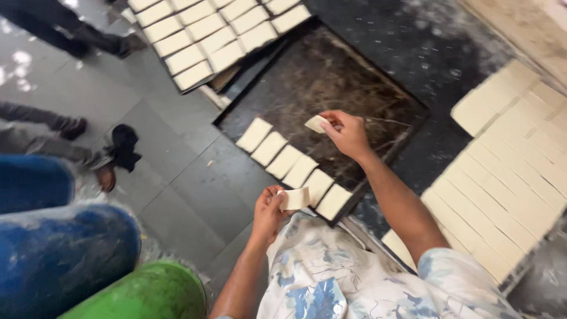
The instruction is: The person picks up small rectangular pieces of dough from a large array and transfers them onto baking trays, arranging them into rows by hand.
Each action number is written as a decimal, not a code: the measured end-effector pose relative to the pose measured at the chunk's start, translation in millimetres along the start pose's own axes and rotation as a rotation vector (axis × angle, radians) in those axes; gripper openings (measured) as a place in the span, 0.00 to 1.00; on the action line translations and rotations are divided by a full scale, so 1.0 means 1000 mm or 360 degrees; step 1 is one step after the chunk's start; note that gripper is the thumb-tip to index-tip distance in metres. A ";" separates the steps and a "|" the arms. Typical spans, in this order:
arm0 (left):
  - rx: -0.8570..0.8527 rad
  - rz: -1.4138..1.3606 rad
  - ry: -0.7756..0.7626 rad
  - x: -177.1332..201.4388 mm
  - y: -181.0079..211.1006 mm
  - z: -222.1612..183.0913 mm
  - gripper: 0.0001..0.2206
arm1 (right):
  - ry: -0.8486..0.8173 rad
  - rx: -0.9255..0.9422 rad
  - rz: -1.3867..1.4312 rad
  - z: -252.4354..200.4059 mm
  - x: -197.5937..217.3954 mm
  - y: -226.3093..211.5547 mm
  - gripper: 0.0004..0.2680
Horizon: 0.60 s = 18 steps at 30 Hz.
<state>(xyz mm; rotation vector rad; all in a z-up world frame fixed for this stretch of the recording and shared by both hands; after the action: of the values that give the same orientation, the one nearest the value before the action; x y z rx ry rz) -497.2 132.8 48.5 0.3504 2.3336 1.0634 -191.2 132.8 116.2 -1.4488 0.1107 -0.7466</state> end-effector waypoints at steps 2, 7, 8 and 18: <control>0.0009 -0.0182 0.0065 0.023 0.003 -0.005 0.08 | -0.0084 0.0002 0.0182 0.026 -0.057 0.002 0.09; 0.0014 -0.0328 0.0218 0.073 0.019 -0.015 0.08 | -0.0302 -0.0251 0.0784 0.078 -0.185 0.032 0.10; 0.0012 -0.0378 0.0227 0.080 0.022 -0.017 0.08 | -0.0326 -0.0270 0.0860 0.083 -0.202 0.040 0.10; -0.0028 -0.0457 0.0159 0.109 0.032 0.000 0.08 | -0.0107 -0.0499 0.0732 0.101 -0.227 0.067 0.10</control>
<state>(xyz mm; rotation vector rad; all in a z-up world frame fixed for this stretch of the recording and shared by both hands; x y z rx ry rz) -585.8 201.9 32.6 -0.0462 2.3700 0.9785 -289.9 333.4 -11.3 -1.6619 0.5098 -0.3103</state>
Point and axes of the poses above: each hand's wrist, its own z-axis towards the middle knuckle, its own x-axis out of the back of the hand, y = z × x, the point moved 2 cm from there along z, towards the middle knuckle, and after that the axes turned 12 degrees about z, right-handed, at the moved point
